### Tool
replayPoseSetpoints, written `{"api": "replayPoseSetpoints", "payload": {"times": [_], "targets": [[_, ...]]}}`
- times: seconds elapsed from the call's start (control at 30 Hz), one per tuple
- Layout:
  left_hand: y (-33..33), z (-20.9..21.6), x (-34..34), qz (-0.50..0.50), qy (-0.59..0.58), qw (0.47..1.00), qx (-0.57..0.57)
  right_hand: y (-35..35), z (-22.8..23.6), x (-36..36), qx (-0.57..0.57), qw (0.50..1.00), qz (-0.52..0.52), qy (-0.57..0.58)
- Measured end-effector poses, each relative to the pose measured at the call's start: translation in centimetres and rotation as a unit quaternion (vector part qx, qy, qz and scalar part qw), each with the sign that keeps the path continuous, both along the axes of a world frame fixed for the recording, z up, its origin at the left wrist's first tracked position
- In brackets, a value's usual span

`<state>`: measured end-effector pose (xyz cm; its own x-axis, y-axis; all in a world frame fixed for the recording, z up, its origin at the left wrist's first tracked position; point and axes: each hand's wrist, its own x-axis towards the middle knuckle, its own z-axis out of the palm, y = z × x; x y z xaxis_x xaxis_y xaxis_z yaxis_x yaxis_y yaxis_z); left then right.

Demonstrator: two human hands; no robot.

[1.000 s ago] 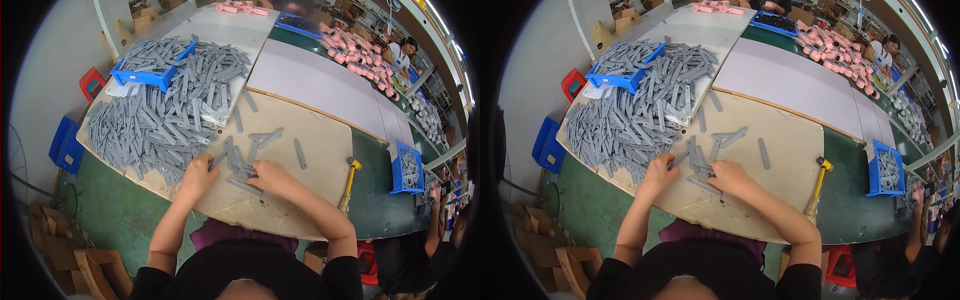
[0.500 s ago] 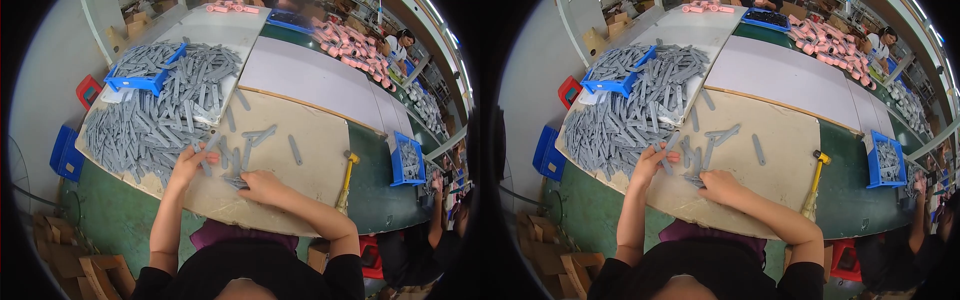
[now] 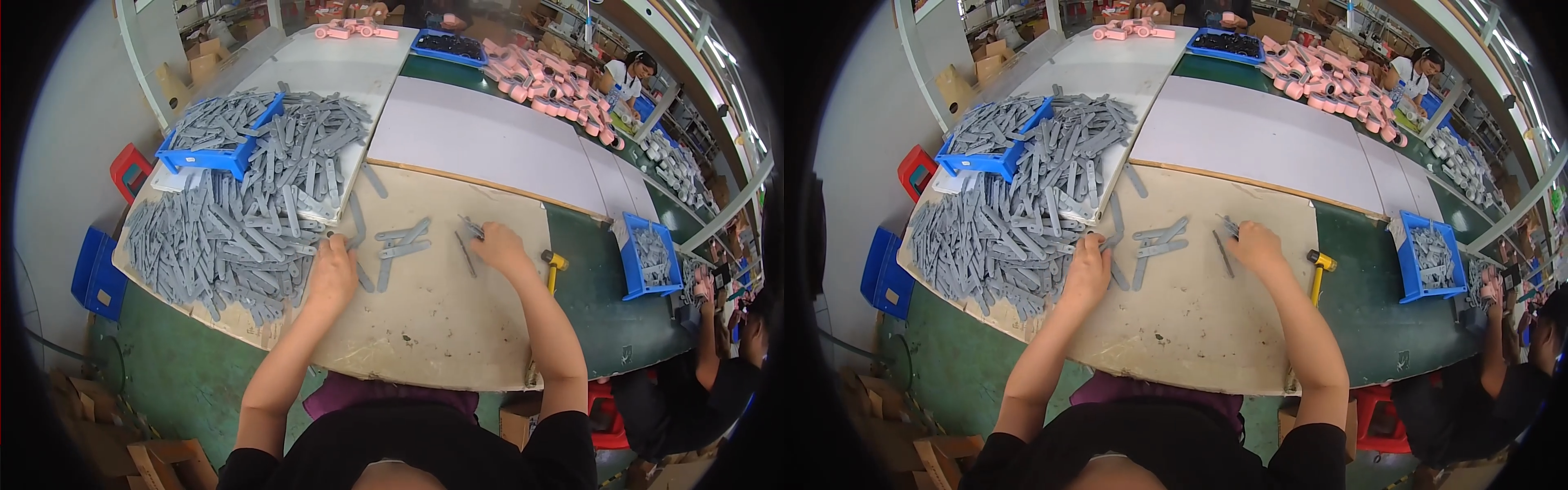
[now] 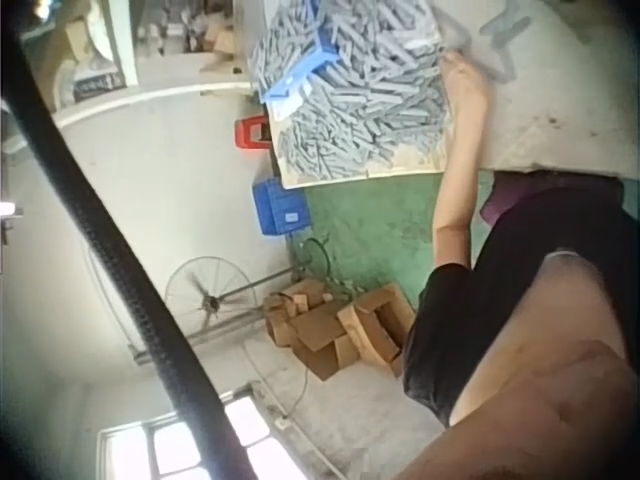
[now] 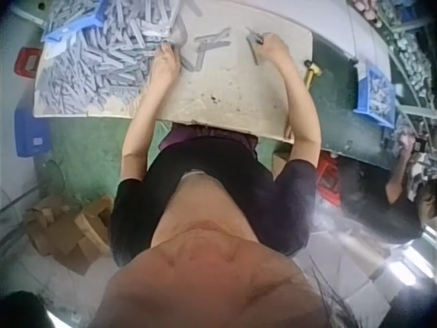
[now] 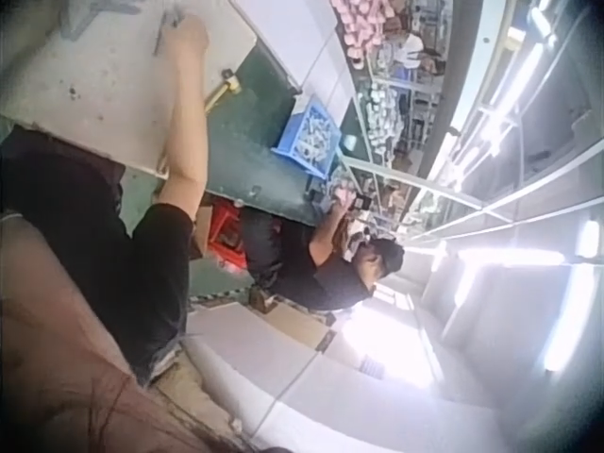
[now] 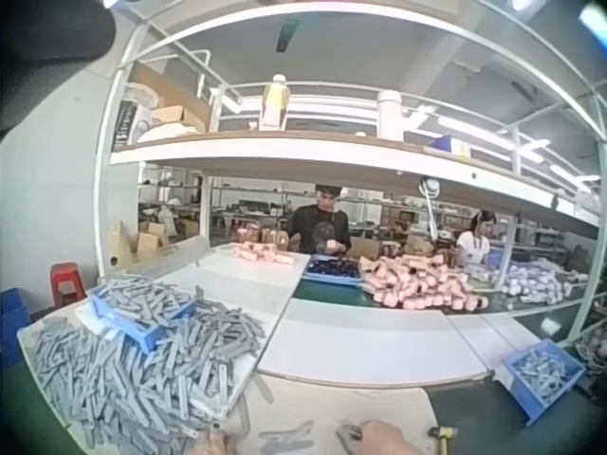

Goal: The person sorts grey plastic components by hand at a factory workbench, inspecting them one by one.

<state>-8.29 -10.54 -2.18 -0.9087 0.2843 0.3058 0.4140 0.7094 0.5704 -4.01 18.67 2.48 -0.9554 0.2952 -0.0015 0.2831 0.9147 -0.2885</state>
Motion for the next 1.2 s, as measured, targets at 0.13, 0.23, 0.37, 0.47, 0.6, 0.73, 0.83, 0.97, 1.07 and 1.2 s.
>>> {"api": "replayPoseSetpoints", "payload": {"times": [0.13, 0.23, 0.37, 0.47, 0.6, 0.73, 0.83, 0.97, 1.07, 1.2], "targets": [[2.5, 0.4, 0.2, -0.04, 0.036, 0.999, 0.001, 0.1, -2.2, -0.8, -0.046, 0.997, 0.04, 0.046], [4.9, 1.5, -0.4, -0.031, -0.032, 0.992, -0.12, -1.9, -2.3, -1.9, -0.159, 0.986, 0.049, 0.028], [6.5, 1.3, -1.4, -0.027, -0.007, 0.988, -0.153, -4.9, -1.4, -2.4, -0.276, 0.957, 0.08, -0.032], [6.8, 0.4, -1.8, -0.058, -0.045, 0.991, -0.114, -6.0, -1.9, -2.0, -0.308, 0.943, 0.114, -0.041], [6.9, -0.7, -0.8, -0.059, 0.029, 0.992, -0.103, -7.0, -2.9, -1.5, -0.378, 0.919, 0.109, -0.012], [7.2, -0.3, -0.4, -0.052, 0.064, 0.996, -0.02, -7.8, -1.7, -1.0, -0.504, 0.861, 0.04, -0.048], [7.7, 0.7, 0.1, -0.078, 0.081, 0.994, 0.004, -5.7, -1.4, -0.4, -0.531, 0.841, 0.021, -0.099], [8.1, 1.5, 0.5, -0.055, 0.039, 0.991, -0.119, -0.5, -1.2, 1.0, -0.368, 0.919, 0.137, -0.044], [8.7, 1.5, 1.1, -0.034, 0.05, 0.982, -0.181, 5.0, -0.1, 3.0, -0.304, 0.941, 0.101, 0.11], [9.7, 0.1, 0.8, -0.023, 0.076, 0.976, -0.202, 14.7, 3.6, 7.2, -0.057, 0.967, -0.147, 0.199]]}}
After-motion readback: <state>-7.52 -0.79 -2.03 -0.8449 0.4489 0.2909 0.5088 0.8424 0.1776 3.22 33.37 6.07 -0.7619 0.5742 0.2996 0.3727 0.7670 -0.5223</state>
